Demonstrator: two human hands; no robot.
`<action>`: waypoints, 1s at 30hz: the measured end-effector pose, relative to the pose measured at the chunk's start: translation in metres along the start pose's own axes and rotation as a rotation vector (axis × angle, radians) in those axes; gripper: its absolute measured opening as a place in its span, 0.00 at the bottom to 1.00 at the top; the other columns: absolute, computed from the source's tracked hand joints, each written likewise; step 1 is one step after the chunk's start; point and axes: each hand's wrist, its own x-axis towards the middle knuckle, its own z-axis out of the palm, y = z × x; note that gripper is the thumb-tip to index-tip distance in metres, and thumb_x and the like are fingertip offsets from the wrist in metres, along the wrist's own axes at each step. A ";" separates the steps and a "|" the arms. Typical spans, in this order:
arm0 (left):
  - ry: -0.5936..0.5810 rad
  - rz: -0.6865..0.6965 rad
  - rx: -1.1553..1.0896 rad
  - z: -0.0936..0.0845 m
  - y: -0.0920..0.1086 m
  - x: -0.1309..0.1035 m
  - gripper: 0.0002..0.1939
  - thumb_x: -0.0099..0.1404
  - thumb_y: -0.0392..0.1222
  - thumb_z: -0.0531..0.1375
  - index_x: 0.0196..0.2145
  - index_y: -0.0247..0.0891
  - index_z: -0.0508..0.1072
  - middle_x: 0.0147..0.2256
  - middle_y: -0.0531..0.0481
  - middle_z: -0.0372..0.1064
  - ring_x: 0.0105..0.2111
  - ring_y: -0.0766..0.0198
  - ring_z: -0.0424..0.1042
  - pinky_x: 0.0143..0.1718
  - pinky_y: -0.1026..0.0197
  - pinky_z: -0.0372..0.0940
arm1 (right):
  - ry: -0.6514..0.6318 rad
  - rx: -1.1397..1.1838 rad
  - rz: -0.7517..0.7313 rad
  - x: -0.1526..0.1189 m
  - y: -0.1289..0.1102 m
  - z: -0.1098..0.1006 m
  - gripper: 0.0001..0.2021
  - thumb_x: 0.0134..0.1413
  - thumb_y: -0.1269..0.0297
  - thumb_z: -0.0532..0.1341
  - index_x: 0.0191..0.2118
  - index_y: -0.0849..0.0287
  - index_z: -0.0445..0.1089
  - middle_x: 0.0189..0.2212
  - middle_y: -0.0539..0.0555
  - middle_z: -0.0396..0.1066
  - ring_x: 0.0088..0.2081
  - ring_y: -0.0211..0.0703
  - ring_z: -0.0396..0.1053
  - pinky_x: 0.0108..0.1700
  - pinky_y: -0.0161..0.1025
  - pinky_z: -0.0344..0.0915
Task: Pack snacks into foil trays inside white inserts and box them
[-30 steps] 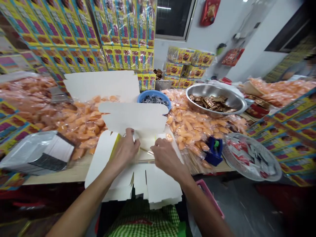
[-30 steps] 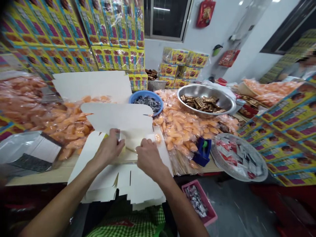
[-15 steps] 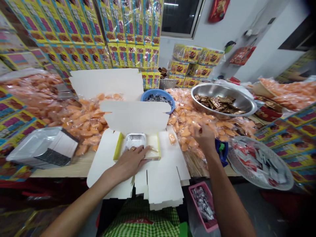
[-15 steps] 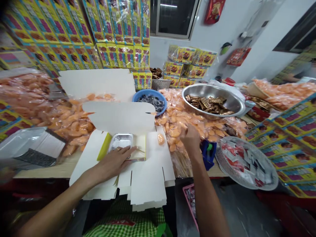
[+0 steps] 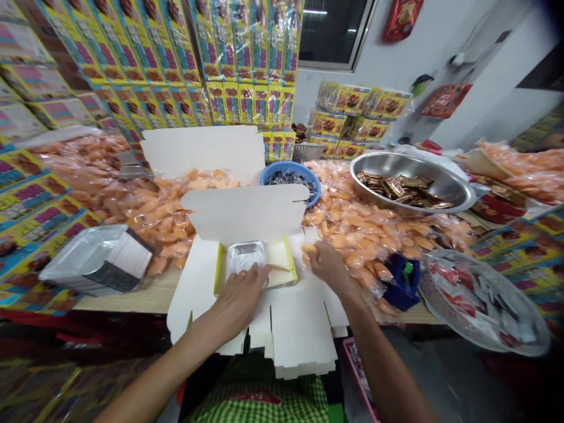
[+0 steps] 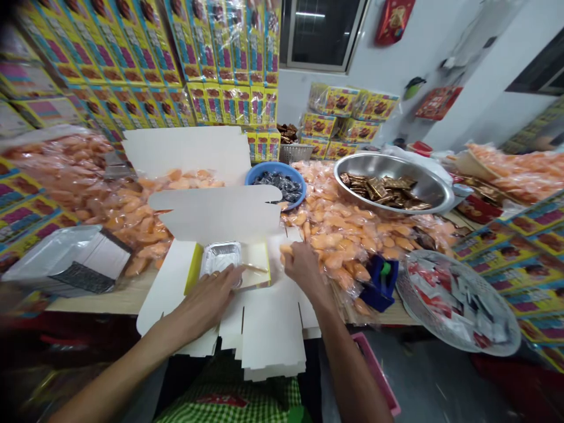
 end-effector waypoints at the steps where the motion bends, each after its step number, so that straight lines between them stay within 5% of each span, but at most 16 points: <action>1: 0.000 -0.009 -0.007 -0.001 -0.001 -0.003 0.31 0.68 0.27 0.48 0.68 0.37 0.57 0.56 0.33 0.70 0.51 0.45 0.72 0.50 0.43 0.68 | 0.026 0.004 0.011 -0.001 -0.002 -0.004 0.08 0.54 0.61 0.55 0.27 0.54 0.57 0.24 0.49 0.61 0.29 0.41 0.59 0.35 0.38 0.56; 6: -0.065 0.055 0.033 -0.010 -0.005 -0.009 0.24 0.65 0.24 0.49 0.54 0.36 0.72 0.48 0.39 0.76 0.48 0.45 0.72 0.48 0.42 0.67 | -0.026 0.339 0.060 -0.010 -0.026 -0.006 0.16 0.66 0.48 0.51 0.38 0.56 0.63 0.27 0.48 0.65 0.28 0.39 0.64 0.30 0.35 0.61; 8: -0.062 0.084 0.053 -0.011 -0.010 -0.008 0.26 0.64 0.23 0.49 0.54 0.37 0.73 0.51 0.40 0.76 0.49 0.45 0.72 0.49 0.42 0.66 | -0.081 0.404 0.096 -0.014 -0.040 0.006 0.18 0.63 0.50 0.56 0.49 0.59 0.66 0.30 0.51 0.70 0.29 0.41 0.68 0.31 0.37 0.65; 12: -0.040 0.090 0.068 -0.003 -0.031 -0.008 0.29 0.63 0.22 0.48 0.57 0.38 0.73 0.53 0.42 0.76 0.50 0.43 0.72 0.49 0.41 0.66 | -0.012 0.144 -0.011 -0.018 -0.048 0.017 0.25 0.62 0.63 0.57 0.62 0.63 0.61 0.50 0.65 0.73 0.42 0.46 0.73 0.42 0.42 0.71; 15: 0.009 0.119 0.058 0.001 -0.049 -0.008 0.24 0.68 0.28 0.48 0.56 0.39 0.74 0.52 0.42 0.77 0.49 0.43 0.72 0.48 0.41 0.67 | -0.037 -0.233 -0.066 -0.022 -0.029 -0.006 0.19 0.65 0.69 0.53 0.58 0.61 0.68 0.52 0.62 0.74 0.49 0.45 0.72 0.51 0.40 0.68; 20: 0.177 0.162 0.060 -0.013 -0.041 0.004 0.18 0.70 0.43 0.56 0.55 0.38 0.74 0.59 0.37 0.70 0.56 0.40 0.68 0.53 0.40 0.66 | -0.040 -0.560 0.157 -0.041 0.029 -0.072 0.17 0.58 0.78 0.54 0.47 0.64 0.76 0.41 0.64 0.76 0.44 0.50 0.73 0.47 0.41 0.65; 26: -0.025 0.295 0.025 -0.019 -0.004 0.040 0.15 0.70 0.39 0.56 0.52 0.39 0.73 0.58 0.40 0.71 0.60 0.41 0.67 0.58 0.39 0.62 | -0.097 -0.783 0.247 -0.046 0.083 -0.131 0.19 0.55 0.78 0.55 0.49 0.66 0.77 0.43 0.67 0.75 0.45 0.54 0.71 0.50 0.45 0.62; 30: 0.012 0.274 -0.018 -0.015 -0.004 0.040 0.16 0.70 0.38 0.56 0.54 0.40 0.72 0.61 0.39 0.67 0.62 0.43 0.66 0.56 0.43 0.66 | -0.113 -0.862 0.252 -0.038 0.099 -0.139 0.19 0.57 0.75 0.56 0.51 0.65 0.77 0.52 0.68 0.73 0.53 0.59 0.68 0.58 0.52 0.58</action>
